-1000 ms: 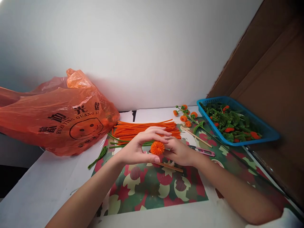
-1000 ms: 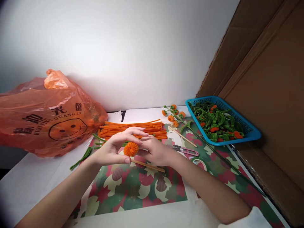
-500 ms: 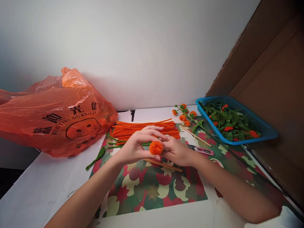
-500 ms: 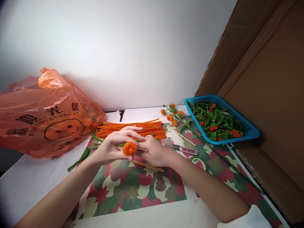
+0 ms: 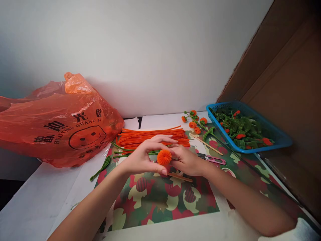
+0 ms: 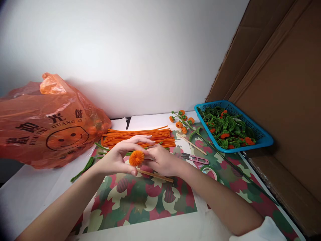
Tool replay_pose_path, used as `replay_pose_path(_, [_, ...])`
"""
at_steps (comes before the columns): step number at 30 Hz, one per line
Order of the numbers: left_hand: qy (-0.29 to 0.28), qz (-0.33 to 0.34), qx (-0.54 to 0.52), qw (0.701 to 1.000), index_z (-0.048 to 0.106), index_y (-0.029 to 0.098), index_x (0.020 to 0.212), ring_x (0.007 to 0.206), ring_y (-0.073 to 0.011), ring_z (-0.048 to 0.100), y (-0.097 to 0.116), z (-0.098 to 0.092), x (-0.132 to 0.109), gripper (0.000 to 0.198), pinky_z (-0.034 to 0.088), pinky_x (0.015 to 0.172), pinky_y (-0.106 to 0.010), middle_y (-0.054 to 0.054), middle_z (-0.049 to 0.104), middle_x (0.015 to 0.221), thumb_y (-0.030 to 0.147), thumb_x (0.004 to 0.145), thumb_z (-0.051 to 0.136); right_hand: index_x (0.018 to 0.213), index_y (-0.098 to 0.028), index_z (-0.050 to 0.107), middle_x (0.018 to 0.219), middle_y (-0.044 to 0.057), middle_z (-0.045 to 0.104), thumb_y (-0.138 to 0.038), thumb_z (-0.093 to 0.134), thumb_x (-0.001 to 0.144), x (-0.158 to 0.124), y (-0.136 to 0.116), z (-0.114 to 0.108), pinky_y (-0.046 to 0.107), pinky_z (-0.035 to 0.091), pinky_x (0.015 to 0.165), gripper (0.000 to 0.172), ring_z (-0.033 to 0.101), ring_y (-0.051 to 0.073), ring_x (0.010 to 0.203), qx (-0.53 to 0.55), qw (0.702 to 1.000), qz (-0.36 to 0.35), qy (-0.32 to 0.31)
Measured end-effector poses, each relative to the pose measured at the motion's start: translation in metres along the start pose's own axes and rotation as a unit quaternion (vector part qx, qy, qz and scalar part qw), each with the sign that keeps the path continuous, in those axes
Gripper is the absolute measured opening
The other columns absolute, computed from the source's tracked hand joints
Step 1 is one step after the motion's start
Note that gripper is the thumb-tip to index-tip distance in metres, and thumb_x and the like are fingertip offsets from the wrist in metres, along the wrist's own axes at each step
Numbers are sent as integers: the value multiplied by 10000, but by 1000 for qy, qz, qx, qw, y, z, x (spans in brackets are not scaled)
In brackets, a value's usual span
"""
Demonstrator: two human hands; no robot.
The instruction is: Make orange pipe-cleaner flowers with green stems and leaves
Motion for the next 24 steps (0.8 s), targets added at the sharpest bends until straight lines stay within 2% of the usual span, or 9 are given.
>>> replay_pose_path(2, [-15,2,-21,1000,729,266,1042,1232,-324,532,0,1,-1,485,435,1021,-506,-138,611,1276,485,617,808,759,-165,626,760,4,639,-210,462,927,0,-1,2,253,452,710,240,559,129,718,10,1000,1,-15])
replay_pose_path(4, [-23,4,-39,999,717,278,1076,1229,-321,537,0,1,-2,457,449,1005,-502,-136,597,1294,483,671,773,757,-163,613,774,0,640,-192,477,916,0,-1,2,243,449,702,211,557,122,715,19,1000,3,-19])
replay_pose_path(8, [-34,12,-59,998,720,288,1057,1233,-318,537,-2,1,-2,417,446,1002,-507,-128,598,1291,482,690,760,744,-157,596,748,2,633,-196,497,913,0,-2,3,229,440,670,200,558,117,687,30,999,-3,-21])
replay_pose_path(14, [-21,18,-29,999,752,281,966,1224,-310,537,-2,-3,-1,354,391,1055,-520,-113,643,1226,459,662,788,836,-172,646,862,15,669,-185,499,920,0,-5,2,244,446,764,170,589,131,801,25,999,-24,-13])
replay_pose_path(19, [-6,30,-12,999,767,275,918,1213,-303,541,3,-6,0,295,374,1074,-515,-106,674,1163,445,677,781,802,-164,652,789,14,654,-186,477,927,0,-5,0,247,449,719,216,573,130,738,-6,1000,-10,-13])
replay_pose_path(24, [-1,50,-16,999,770,249,913,1158,-293,569,4,-6,0,317,399,1052,-493,-111,680,1134,450,669,787,814,-166,660,773,15,651,-246,496,937,0,-4,0,255,445,747,220,564,133,733,-19,1000,-22,-5])
Point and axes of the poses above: each hand's wrist, its own x-axis towards the middle knuckle, its own z-axis out of the palm, y = z × x, the point moved 8 cm from there along x, towards the middle knuckle
